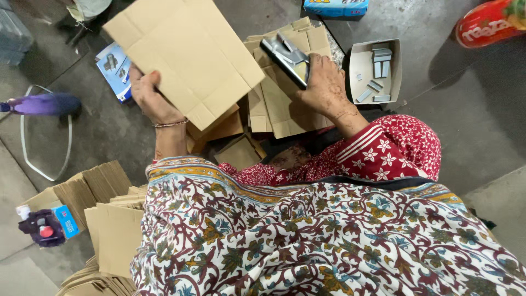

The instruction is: The person sits on the floor and repeatedly folds small cardboard boxes, then uses a stapler to secure the flaps. Finished boxes are placed in a growing stack nearby.

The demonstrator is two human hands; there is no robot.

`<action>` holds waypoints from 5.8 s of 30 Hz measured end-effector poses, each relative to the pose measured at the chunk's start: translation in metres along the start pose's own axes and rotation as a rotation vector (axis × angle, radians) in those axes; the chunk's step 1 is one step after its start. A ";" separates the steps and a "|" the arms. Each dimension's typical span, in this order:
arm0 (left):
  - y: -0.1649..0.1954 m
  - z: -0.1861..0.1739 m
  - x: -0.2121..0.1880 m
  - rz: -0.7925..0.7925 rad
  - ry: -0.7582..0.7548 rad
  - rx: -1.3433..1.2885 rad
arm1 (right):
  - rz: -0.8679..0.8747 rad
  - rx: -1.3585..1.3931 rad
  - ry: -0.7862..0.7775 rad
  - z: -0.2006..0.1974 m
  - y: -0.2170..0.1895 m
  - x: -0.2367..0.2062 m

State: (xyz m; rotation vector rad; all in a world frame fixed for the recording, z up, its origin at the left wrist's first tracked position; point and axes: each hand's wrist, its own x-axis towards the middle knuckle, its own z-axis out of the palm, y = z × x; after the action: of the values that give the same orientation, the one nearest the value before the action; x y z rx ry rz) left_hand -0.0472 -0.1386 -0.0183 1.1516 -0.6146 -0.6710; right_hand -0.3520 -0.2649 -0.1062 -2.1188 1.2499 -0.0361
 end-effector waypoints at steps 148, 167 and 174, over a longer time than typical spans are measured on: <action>0.004 -0.017 -0.018 -0.066 -0.837 0.686 | -0.111 1.383 -1.070 0.012 -0.055 -0.068; 0.011 -0.015 -0.021 -0.273 -0.872 0.421 | 0.004 1.028 -0.921 0.026 -0.069 -0.088; 0.016 -0.023 -0.012 -0.046 -0.619 0.306 | -0.276 1.148 -0.698 0.011 -0.033 -0.044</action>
State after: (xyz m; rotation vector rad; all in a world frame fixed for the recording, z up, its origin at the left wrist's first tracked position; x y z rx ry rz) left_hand -0.0359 -0.1113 -0.0110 1.2410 -1.2502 -1.0087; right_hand -0.3469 -0.2146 -0.0835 -1.0917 0.3210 -0.0960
